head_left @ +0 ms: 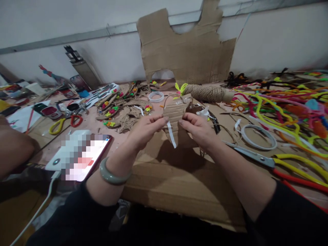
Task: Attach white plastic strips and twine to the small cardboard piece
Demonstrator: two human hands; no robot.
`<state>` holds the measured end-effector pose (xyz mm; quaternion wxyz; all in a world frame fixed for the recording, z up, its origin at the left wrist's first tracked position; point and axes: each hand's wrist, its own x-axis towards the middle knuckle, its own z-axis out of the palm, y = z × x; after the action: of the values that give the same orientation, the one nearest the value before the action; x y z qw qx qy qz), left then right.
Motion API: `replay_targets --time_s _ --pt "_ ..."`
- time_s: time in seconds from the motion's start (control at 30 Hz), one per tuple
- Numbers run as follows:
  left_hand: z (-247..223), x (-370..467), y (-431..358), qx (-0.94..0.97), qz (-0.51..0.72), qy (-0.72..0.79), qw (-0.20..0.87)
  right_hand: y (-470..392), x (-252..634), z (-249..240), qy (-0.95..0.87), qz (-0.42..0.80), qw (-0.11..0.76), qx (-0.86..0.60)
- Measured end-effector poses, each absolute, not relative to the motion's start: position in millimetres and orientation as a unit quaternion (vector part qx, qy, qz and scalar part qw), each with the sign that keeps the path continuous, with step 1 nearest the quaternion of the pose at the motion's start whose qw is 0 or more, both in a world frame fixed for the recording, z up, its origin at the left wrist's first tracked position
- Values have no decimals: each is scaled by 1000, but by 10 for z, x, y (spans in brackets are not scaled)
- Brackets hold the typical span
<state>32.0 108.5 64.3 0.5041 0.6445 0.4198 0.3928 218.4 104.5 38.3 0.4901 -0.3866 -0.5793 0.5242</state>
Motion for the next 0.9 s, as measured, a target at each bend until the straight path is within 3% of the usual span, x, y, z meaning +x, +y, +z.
replay_targets --time_s 0.33,0.67,0.9 --pt "621 333 1099 619 403 447 505 1053 2200 360 -656 409 459 -439" --pt "655 386 1091 556 461 459 517 971 2166 380 -759 272 333 -490" --pt "655 365 1105 556 462 440 533 978 2229 433 -774 351 300 -433"
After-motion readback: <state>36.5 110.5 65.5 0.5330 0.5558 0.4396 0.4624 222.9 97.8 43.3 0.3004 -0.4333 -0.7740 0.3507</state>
